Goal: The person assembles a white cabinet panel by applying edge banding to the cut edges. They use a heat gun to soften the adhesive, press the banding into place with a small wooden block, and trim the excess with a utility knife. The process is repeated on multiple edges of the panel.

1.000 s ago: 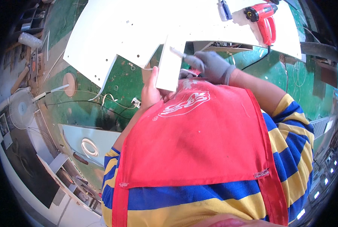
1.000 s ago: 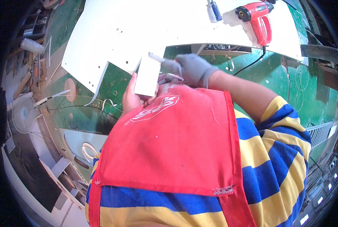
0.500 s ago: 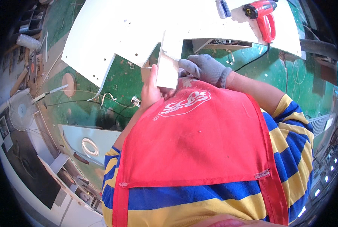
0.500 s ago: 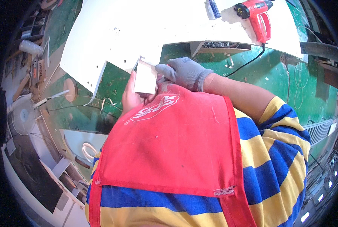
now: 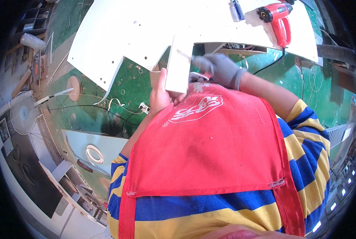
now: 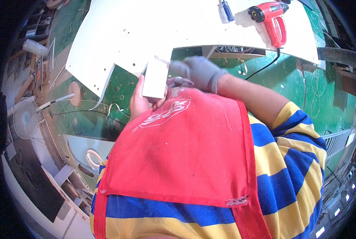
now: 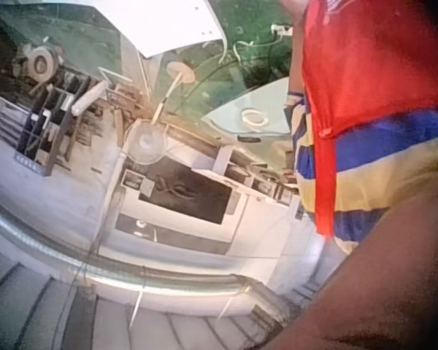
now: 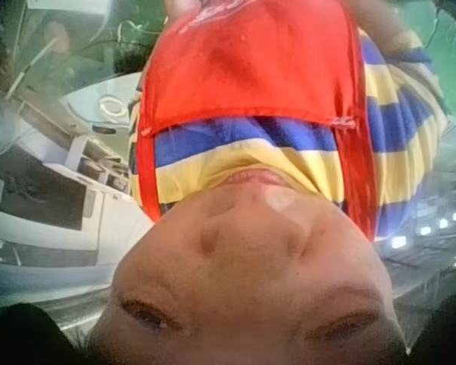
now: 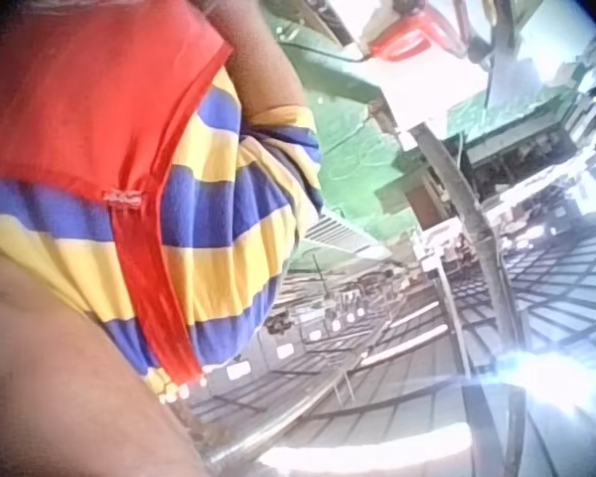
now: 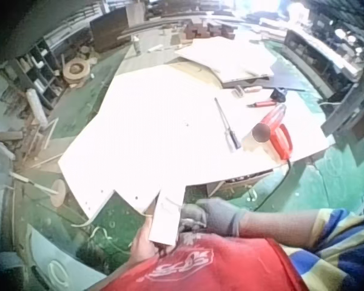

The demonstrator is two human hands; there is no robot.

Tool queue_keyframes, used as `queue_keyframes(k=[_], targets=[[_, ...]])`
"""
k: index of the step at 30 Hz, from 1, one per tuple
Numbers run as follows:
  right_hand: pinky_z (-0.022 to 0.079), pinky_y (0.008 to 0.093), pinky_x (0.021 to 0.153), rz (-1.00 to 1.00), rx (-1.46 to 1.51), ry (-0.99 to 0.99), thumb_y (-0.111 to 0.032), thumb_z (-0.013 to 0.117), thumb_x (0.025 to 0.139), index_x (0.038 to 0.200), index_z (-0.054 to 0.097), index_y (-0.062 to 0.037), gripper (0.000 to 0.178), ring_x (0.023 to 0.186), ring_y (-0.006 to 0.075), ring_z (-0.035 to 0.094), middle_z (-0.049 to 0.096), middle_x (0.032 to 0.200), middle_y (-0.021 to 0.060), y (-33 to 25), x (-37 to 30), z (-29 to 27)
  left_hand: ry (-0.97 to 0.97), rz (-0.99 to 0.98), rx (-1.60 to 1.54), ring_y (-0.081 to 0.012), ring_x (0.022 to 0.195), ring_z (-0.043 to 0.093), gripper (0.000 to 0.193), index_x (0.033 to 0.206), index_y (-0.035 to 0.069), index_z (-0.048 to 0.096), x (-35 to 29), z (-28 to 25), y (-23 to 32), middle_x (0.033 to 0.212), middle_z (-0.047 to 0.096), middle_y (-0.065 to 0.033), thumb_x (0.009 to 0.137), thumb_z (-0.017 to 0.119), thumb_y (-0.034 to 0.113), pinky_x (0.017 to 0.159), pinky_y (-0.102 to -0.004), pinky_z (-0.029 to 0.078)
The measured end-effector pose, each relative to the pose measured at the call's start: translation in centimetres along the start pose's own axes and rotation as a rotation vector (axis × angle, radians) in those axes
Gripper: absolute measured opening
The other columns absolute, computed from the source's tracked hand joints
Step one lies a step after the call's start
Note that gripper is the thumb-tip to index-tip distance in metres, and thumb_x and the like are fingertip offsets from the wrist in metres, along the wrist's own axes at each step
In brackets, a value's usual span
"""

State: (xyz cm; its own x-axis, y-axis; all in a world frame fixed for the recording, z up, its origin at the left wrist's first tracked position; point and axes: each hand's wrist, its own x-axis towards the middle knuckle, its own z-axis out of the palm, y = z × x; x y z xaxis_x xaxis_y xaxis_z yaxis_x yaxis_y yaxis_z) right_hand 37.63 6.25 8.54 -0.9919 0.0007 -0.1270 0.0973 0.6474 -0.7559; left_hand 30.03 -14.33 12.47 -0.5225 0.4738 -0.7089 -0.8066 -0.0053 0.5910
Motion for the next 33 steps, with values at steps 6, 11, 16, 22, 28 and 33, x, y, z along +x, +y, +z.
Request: queue_keyframes(k=[6, 11, 16, 22, 28, 33], targets=[[0.049, 0.0436, 0.071, 0.170, 0.108, -0.119, -0.037, 0.050, 0.101, 0.101, 0.063, -0.0018, 0.037, 0.084, 0.0402, 0.064, 0.063, 0.088, 0.0238, -2.8, -0.2, -0.8, -0.154, 0.037, 0.047, -0.0107, 0.045, 0.048, 0.058, 0.105, 0.004, 0.062, 0.9, -2.0, -0.3, 0.067, 0.059, -0.0044, 0.103, 0.034, 0.054, 0.039, -0.0241, 0.029], [0.050, 0.0428, 0.072, 0.291, 0.187, -0.067, -0.049, 0.049, 0.099, 0.090, 0.065, 0.0011, 0.053, 0.084, 0.0404, 0.064, 0.066, 0.086, 0.0238, -3.0, -0.3, -1.3, -0.110, 0.060, 0.008, -0.0108, 0.044, 0.045, 0.059, 0.103, 0.003, 0.062, 0.6, -0.6, -0.3, 0.063, 0.057, -0.0040, 0.103, 0.032, 0.054, 0.039, -0.0243, 0.028], [0.050, 0.0418, 0.070, 0.182, 0.077, 0.023, -0.043, 0.055, 0.097, 0.092, 0.064, 0.0004, 0.044, 0.079, 0.0389, 0.065, 0.066, 0.083, 0.0228, -1.0, 0.3, -2.0, 0.012, 0.020, -0.020, -0.0092, 0.042, 0.043, 0.062, 0.098, 0.004, 0.063, 0.2, 0.5, -0.2, 0.058, 0.054, -0.0025, 0.102, 0.031, 0.056, 0.038, -0.0234, 0.026], [0.050, 0.0437, 0.073, 0.362, 0.107, -0.076, -0.038, 0.057, 0.097, 0.103, 0.063, 0.0017, 0.041, 0.086, 0.0380, 0.066, 0.067, 0.092, 0.0244, -2.7, 0.5, -2.2, -0.120, 0.049, 0.093, -0.0092, 0.043, 0.045, 0.061, 0.098, 0.004, 0.063, 0.9, -0.9, -0.3, 0.059, 0.055, -0.0024, 0.103, 0.030, 0.055, 0.038, -0.0235, 0.026], [0.051, 0.0460, 0.079, 0.350, 0.084, -0.038, -0.050, 0.051, 0.097, 0.095, 0.067, -0.0005, 0.052, 0.093, 0.0435, 0.065, 0.068, 0.094, 0.0256, -0.9, 0.7, -2.4, -0.038, -0.019, -0.002, -0.0152, 0.045, 0.044, 0.060, 0.101, -0.002, 0.060, 0.1, -0.4, 0.1, 0.070, 0.060, -0.0109, 0.104, 0.026, 0.047, 0.041, -0.0270, 0.032], [0.051, 0.0467, 0.077, 0.136, -0.029, -0.072, -0.046, 0.054, 0.096, 0.098, 0.066, 0.0003, 0.048, 0.087, 0.0432, 0.065, 0.068, 0.090, 0.0245, -1.8, 0.2, -2.3, -0.040, 0.006, 0.071, -0.0149, 0.045, 0.043, 0.060, 0.098, -0.001, 0.060, 0.5, -1.0, 0.0, 0.069, 0.059, -0.0103, 0.104, 0.025, 0.049, 0.041, -0.0269, 0.032]])
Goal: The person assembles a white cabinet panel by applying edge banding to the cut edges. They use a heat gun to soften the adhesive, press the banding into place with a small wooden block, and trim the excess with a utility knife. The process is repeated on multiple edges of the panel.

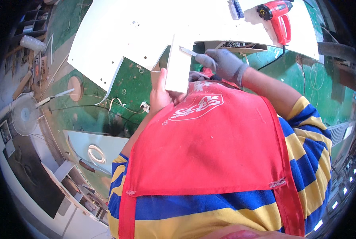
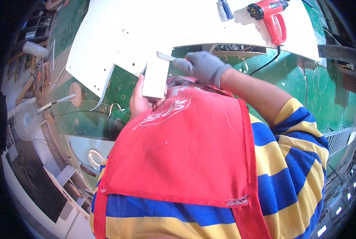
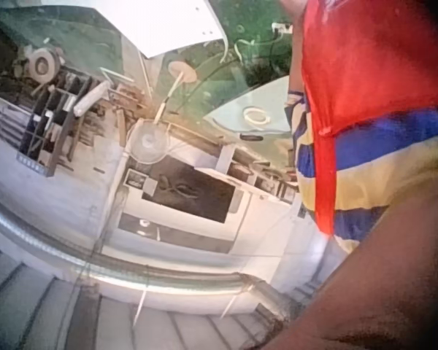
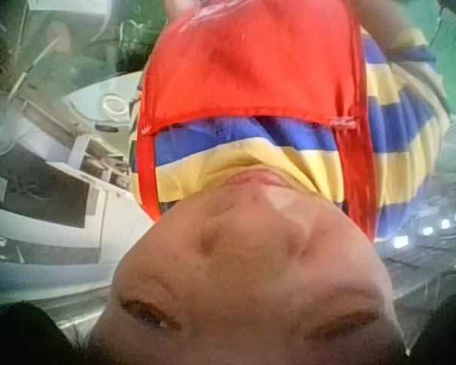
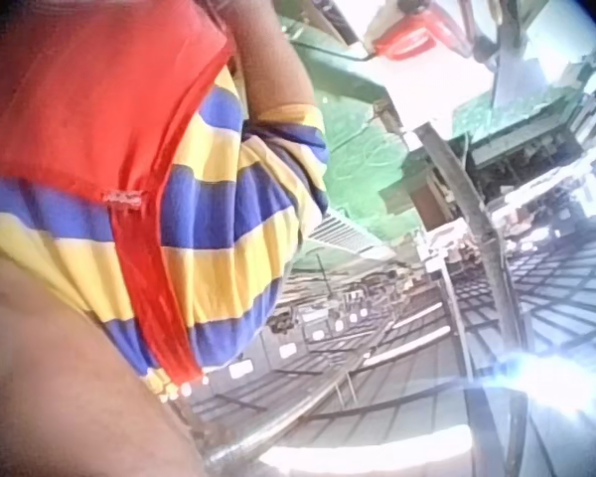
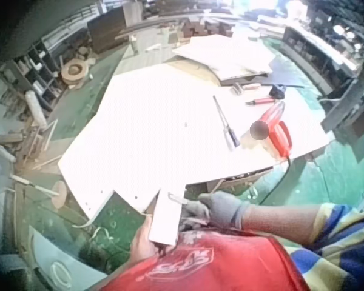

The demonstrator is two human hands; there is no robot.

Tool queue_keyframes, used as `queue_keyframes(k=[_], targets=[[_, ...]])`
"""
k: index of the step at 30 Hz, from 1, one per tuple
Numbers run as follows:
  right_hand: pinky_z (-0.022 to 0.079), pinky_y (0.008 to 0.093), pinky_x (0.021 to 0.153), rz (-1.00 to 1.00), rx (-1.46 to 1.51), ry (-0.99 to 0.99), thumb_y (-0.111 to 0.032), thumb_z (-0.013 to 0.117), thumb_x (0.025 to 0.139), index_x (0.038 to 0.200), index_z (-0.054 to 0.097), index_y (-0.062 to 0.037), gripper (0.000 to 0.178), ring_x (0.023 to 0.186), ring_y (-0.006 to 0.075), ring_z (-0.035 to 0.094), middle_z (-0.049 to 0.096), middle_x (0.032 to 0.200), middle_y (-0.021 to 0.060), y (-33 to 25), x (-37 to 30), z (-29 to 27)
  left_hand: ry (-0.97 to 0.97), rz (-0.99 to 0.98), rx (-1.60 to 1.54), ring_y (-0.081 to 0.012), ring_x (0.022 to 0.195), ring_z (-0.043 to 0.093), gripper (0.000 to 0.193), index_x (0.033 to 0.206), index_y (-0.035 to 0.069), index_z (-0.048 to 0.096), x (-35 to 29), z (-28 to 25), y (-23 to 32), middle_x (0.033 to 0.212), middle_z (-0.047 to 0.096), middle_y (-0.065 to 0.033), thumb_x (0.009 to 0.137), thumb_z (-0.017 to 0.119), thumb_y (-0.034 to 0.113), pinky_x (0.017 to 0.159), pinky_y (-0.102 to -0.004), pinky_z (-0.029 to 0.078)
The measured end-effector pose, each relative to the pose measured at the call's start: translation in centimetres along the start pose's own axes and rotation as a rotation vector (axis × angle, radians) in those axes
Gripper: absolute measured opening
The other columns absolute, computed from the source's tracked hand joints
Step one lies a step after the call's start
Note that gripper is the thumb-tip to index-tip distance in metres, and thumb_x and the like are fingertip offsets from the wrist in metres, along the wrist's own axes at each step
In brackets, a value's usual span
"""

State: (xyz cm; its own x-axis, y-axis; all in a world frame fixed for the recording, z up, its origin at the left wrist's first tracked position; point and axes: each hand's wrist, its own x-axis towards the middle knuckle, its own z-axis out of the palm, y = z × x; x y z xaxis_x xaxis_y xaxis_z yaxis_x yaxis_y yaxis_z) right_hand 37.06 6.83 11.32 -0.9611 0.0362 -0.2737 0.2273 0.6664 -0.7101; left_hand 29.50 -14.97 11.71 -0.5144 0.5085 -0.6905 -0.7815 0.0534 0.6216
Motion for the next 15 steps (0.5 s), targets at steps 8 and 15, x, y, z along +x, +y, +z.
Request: queue_keyframes(k=[8, 15], targets=[[0.048, 0.0427, 0.066, 0.154, 0.052, 0.008, -0.047, 0.048, 0.100, 0.094, 0.064, 0.0007, 0.051, 0.075, 0.0386, 0.063, 0.064, 0.079, 0.0231, 0.8, 0.9, 0.2, -0.044, 0.015, -0.050, -0.0108, 0.044, 0.044, 0.054, 0.102, 0.003, 0.061, -0.4, 0.2, -0.2, 0.067, 0.058, -0.0054, 0.103, 0.034, 0.050, 0.040, -0.0248, 0.029], [0.050, 0.0428, 0.070, 0.127, 0.004, 0.031, -0.041, 0.051, 0.100, 0.101, 0.064, -0.0020, 0.041, 0.079, 0.0383, 0.064, 0.064, 0.085, 0.0233, 1.4, 1.1, 0.3, 0.051, -0.006, -0.089, -0.0089, 0.043, 0.044, 0.052, 0.104, 0.005, 0.061, -0.4, 0.5, -0.5, 0.066, 0.058, -0.0024, 0.103, 0.037, 0.052, 0.038, -0.0243, 0.026]])
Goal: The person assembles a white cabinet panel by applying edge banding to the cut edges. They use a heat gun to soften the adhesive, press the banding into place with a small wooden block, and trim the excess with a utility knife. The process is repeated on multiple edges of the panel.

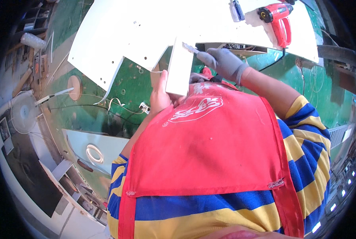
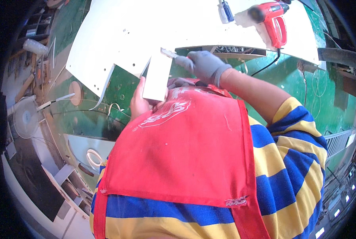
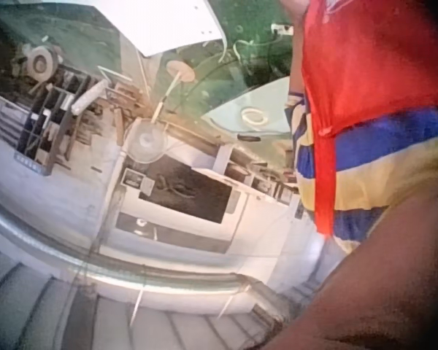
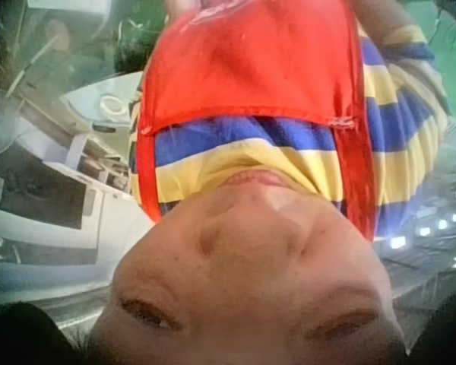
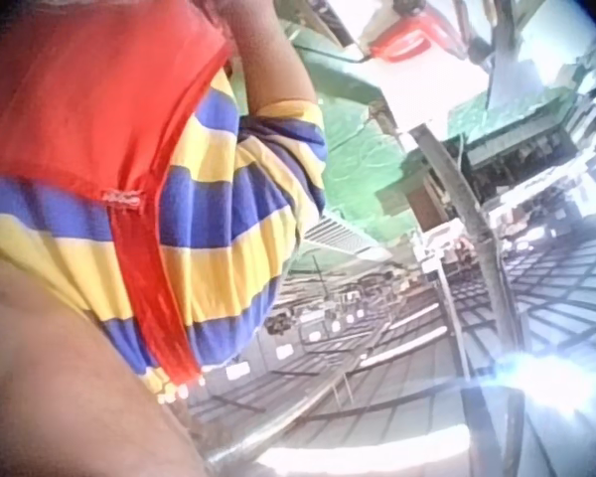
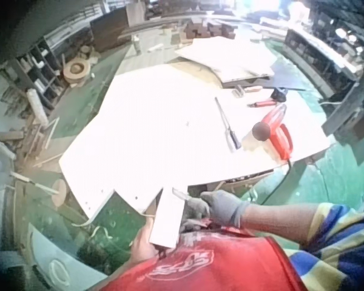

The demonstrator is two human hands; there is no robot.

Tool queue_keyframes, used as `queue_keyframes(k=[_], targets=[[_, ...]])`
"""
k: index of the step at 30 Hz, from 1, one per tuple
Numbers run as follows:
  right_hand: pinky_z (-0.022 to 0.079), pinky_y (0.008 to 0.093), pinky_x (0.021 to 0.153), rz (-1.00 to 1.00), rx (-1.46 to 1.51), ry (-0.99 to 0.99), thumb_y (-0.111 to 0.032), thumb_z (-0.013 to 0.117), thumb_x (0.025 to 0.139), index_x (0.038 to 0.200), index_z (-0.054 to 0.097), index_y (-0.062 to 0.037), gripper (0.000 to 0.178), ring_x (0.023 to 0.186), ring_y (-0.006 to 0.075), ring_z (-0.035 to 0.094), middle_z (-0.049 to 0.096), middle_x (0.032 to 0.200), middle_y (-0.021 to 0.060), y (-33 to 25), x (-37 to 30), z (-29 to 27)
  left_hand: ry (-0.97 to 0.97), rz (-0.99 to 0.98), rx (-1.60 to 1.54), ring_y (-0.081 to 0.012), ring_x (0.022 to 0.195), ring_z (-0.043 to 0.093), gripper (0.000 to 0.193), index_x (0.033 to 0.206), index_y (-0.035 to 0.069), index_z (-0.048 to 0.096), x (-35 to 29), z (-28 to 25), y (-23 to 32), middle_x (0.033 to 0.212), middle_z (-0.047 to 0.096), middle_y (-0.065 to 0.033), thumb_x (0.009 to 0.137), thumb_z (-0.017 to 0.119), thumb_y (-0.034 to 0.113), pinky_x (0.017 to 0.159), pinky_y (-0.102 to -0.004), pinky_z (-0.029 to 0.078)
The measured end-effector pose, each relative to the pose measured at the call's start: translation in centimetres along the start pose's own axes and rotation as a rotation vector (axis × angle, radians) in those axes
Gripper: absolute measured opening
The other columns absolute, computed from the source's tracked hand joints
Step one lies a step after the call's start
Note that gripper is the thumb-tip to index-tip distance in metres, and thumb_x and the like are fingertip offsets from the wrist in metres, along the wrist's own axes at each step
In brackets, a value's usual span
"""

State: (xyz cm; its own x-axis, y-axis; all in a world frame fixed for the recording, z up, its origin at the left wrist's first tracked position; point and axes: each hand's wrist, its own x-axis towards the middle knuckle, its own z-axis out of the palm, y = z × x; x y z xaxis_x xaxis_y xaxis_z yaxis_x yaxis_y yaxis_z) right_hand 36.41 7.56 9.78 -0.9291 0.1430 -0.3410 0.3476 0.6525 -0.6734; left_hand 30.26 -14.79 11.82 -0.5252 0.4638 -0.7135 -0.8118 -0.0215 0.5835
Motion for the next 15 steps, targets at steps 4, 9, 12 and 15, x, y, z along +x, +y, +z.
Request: queue_keyframes(k=[4, 9, 12, 15], targets=[[0.049, 0.0439, 0.072, -0.202, 0.008, 0.042, -0.049, 0.045, 0.100, 0.095, 0.064, 0.0016, 0.054, 0.078, 0.0396, 0.063, 0.064, 0.083, 0.0238, 0.3, -1.1, 1.6, -0.141, 0.035, 0.030, -0.0092, 0.045, 0.047, 0.051, 0.107, 0.005, 0.062, 0.5, -1.1, -0.3, 0.069, 0.060, -0.0027, 0.102, 0.040, 0.051, 0.039, -0.0237, 0.029], [0.050, 0.0476, 0.081, -0.093, 0.008, -0.012, -0.049, 0.049, 0.097, 0.102, 0.066, -0.0002, 0.052, 0.092, 0.0443, 0.064, 0.068, 0.093, 0.0257, -0.1, -1.1, -0.1, -0.036, -0.012, -0.012, -0.0103, 0.046, 0.048, 0.052, 0.111, 0.005, 0.062, 0.4, 0.7, 0.1, 0.072, 0.062, -0.0042, 0.102, 0.040, 0.051, 0.039, -0.0239, 0.030], [0.050, 0.0478, 0.083, 0.099, 0.155, 0.120, -0.048, 0.051, 0.096, 0.104, 0.066, -0.0001, 0.051, 0.092, 0.0421, 0.065, 0.068, 0.093, 0.0251, 2.7, 1.5, -1.1, -0.063, 0.030, -0.018, -0.0138, 0.046, 0.046, 0.056, 0.107, 0.002, 0.060, 0.1, 1.2, 0.2, 0.071, 0.060, -0.0098, 0.103, 0.031, 0.050, 0.041, -0.0261, 0.032], [0.045, 0.0282, 0.059, 0.174, 0.283, 0.386, -0.050, 0.047, 0.100, 0.100, 0.064, 0.0002, 0.053, 0.067, 0.0154, 0.057, 0.058, 0.074, 0.0068, 6.6, 2.4, -3.6, -0.149, 0.042, -0.048, -0.0148, 0.045, 0.043, 0.060, 0.106, 0.002, 0.058, 0.8, 1.6, 1.0, 0.068, 0.058, -0.0118, 0.103, 0.024, 0.052, 0.040, -0.0269, 0.031]])
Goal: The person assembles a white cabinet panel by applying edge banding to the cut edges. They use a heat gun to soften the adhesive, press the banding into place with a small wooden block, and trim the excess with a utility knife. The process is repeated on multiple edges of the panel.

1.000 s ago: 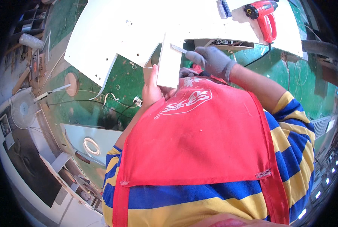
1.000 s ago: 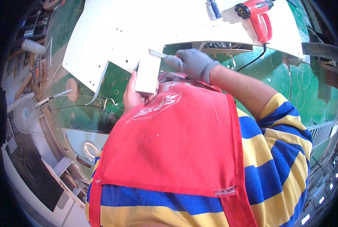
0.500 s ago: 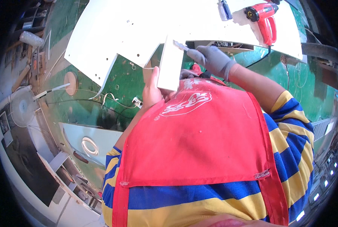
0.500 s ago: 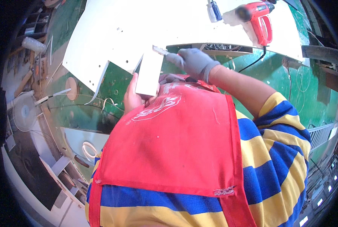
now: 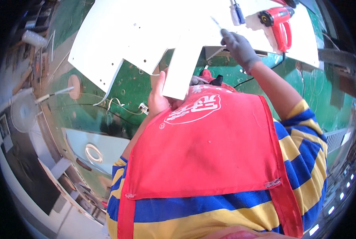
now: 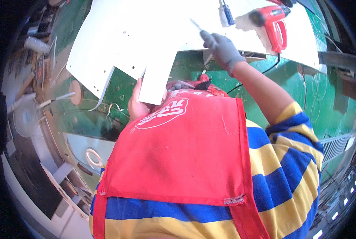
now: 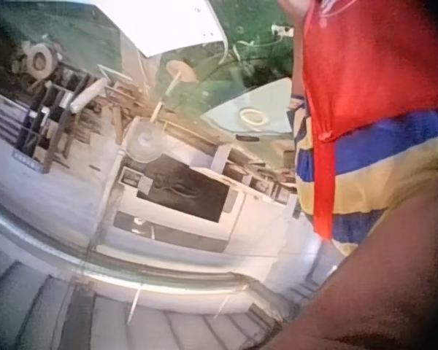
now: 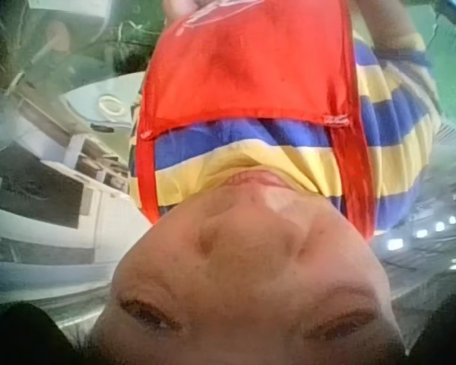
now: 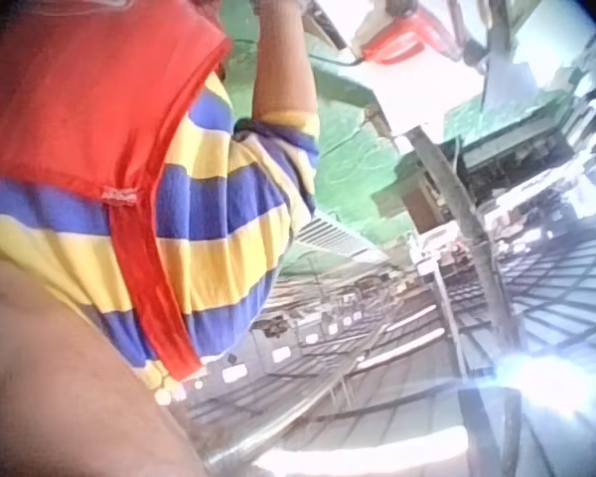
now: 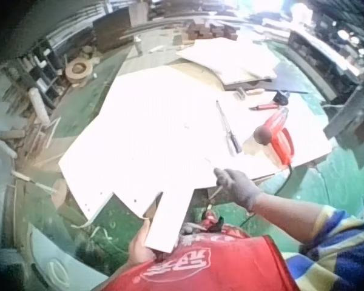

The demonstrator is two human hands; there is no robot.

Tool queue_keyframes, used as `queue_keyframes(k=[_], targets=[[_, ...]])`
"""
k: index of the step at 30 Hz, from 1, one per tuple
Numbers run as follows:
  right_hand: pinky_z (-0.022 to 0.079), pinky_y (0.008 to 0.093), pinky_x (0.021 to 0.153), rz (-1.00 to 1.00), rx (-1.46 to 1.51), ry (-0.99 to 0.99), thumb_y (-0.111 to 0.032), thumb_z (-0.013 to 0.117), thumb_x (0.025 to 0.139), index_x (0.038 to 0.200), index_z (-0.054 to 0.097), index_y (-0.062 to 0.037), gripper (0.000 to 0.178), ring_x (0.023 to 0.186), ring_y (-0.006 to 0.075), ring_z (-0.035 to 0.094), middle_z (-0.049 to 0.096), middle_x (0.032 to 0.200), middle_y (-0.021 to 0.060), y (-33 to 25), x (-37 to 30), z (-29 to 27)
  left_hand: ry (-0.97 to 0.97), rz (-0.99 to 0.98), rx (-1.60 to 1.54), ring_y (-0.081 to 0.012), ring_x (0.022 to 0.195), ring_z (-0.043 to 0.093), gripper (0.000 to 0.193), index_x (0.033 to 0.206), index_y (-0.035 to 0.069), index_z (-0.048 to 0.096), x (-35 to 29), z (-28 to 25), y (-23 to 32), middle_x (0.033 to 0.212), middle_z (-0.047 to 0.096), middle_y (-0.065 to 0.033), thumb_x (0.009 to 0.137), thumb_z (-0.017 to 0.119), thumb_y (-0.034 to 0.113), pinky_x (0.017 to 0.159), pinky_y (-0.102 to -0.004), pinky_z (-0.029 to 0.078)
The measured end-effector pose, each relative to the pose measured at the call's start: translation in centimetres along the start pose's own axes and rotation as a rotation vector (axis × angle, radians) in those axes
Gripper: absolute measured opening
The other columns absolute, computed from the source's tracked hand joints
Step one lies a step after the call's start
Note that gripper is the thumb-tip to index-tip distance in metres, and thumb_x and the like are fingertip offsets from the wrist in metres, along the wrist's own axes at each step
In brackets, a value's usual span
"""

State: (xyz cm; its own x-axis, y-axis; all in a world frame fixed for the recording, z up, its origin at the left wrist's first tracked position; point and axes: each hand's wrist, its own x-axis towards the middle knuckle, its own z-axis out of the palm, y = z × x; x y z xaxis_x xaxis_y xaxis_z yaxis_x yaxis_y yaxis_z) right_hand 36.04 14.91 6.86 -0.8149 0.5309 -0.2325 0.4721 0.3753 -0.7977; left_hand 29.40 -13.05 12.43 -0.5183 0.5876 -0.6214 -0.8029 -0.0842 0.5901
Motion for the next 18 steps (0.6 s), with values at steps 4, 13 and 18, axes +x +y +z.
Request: queue_keyframes(k=[4, 13, 18], targets=[[0.033, 0.0219, 0.046, 0.284, 0.471, -0.007, -0.047, 0.053, 0.098, 0.093, 0.064, -0.0077, 0.041, 0.052, 0.0051, 0.043, 0.048, 0.066, -0.0041, -2.0, -0.8, -1.5, -0.155, 0.077, -0.110, -0.0124, 0.045, 0.041, 0.075, 0.115, 0.002, 0.054, -0.3, -1.7, 0.2, 0.073, 0.055, -0.0093, 0.098, 0.022, 0.068, 0.041, -0.0250, 0.032], [0.038, 0.0215, 0.047, 0.316, 0.503, -0.197, -0.027, 0.055, 0.099, 0.121, 0.060, -0.0056, 0.031, 0.055, 0.0062, 0.049, 0.059, 0.078, 0.0002, 2.8, -3.2, 5.4, 0.319, 0.505, 0.362, -0.0319, 0.098, 0.069, 0.043, 0.128, -0.008, 0.046, -2.9, -17.6, 11.9, 0.104, 0.067, -0.0220, 0.094, 0.056, 0.016, 0.082, -0.0391, 0.059], [0.042, 0.0223, 0.049, 0.383, 0.512, -0.130, -0.029, 0.053, 0.101, 0.130, 0.055, -0.0059, 0.037, 0.056, 0.0073, 0.053, 0.062, 0.083, 0.0028, 0.8, -6.2, 9.0, 0.667, 0.430, 0.344, -0.0221, 0.111, 0.062, 0.050, 0.126, -0.004, 0.056, 0.4, -31.7, 15.0, 0.117, 0.067, -0.0117, 0.091, 0.072, 0.027, 0.094, -0.0345, 0.048]])
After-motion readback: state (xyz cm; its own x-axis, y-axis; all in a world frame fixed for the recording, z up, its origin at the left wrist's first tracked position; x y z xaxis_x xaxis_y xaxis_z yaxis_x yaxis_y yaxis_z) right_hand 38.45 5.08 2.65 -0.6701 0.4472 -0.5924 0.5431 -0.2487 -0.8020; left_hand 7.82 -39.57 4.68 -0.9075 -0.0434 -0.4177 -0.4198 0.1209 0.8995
